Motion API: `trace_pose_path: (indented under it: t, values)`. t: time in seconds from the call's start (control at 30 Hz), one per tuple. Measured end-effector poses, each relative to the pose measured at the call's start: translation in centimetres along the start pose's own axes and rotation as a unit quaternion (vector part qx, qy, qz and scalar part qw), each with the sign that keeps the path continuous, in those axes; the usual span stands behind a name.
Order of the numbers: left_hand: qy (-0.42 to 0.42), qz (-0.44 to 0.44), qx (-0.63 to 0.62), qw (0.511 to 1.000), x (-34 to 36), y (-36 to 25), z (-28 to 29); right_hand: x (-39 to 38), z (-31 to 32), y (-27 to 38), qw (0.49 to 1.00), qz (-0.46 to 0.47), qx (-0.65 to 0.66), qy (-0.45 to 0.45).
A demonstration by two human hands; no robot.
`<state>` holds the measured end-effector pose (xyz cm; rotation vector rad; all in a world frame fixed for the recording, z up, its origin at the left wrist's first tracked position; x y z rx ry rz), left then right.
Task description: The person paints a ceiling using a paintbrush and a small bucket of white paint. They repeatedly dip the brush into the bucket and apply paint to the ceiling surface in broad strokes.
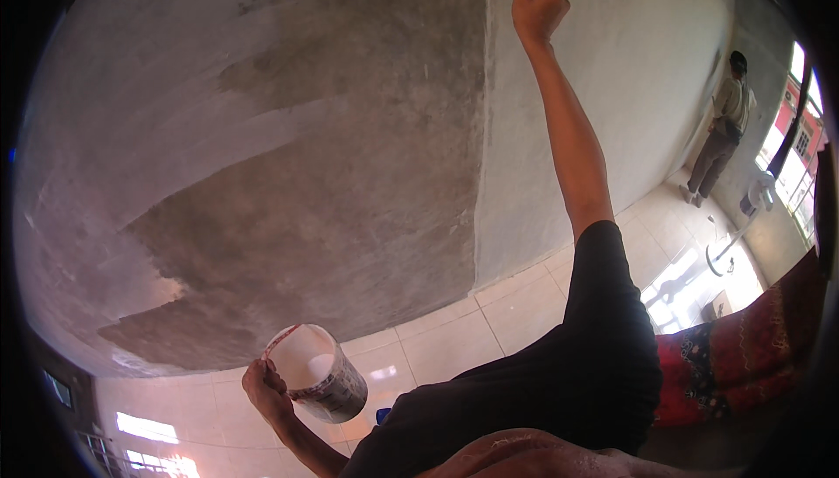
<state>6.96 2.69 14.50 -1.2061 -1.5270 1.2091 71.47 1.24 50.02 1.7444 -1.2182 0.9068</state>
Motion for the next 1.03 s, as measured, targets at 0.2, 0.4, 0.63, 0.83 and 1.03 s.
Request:
trace_pose_path:
  t: [0.2, 0.4, 0.63, 0.83, 1.03]
  values:
    - [-0.005, -0.002, 0.002, 1.000, -0.1, 0.2, 0.0, -1.1, -2.5, 1.5, 1.000, 0.008, 0.003, 0.025]
    - [-0.035, 0.020, 0.012, 0.999, -0.1, -0.3, 0.5, -5.5, -7.5, 8.6, 0.997, 0.009, 0.039, 0.067]
    - [-0.030, 0.014, 0.010, 0.999, -0.3, -1.1, 0.9, -5.7, -6.5, 10.1, 0.983, -0.044, 0.174, 0.038]
    - [-0.028, 0.020, 0.013, 0.999, -0.4, -0.5, 1.1, -0.6, -1.8, 3.4, 1.000, 0.022, -0.012, -0.005]
    - [-0.017, 0.028, 0.011, 0.999, -0.2, 0.2, 1.4, 0.9, -1.8, 0.4, 0.996, 0.011, -0.093, 0.004]
Point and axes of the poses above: each hand's wrist, its own x-axis towards the middle knuckle, its own z-axis out of the back of the hand, y = z × x, the point moved 6 cm from there along x, towards the middle knuckle, and after that the axes turned 5 degrees about x, right-handed, at the moved point
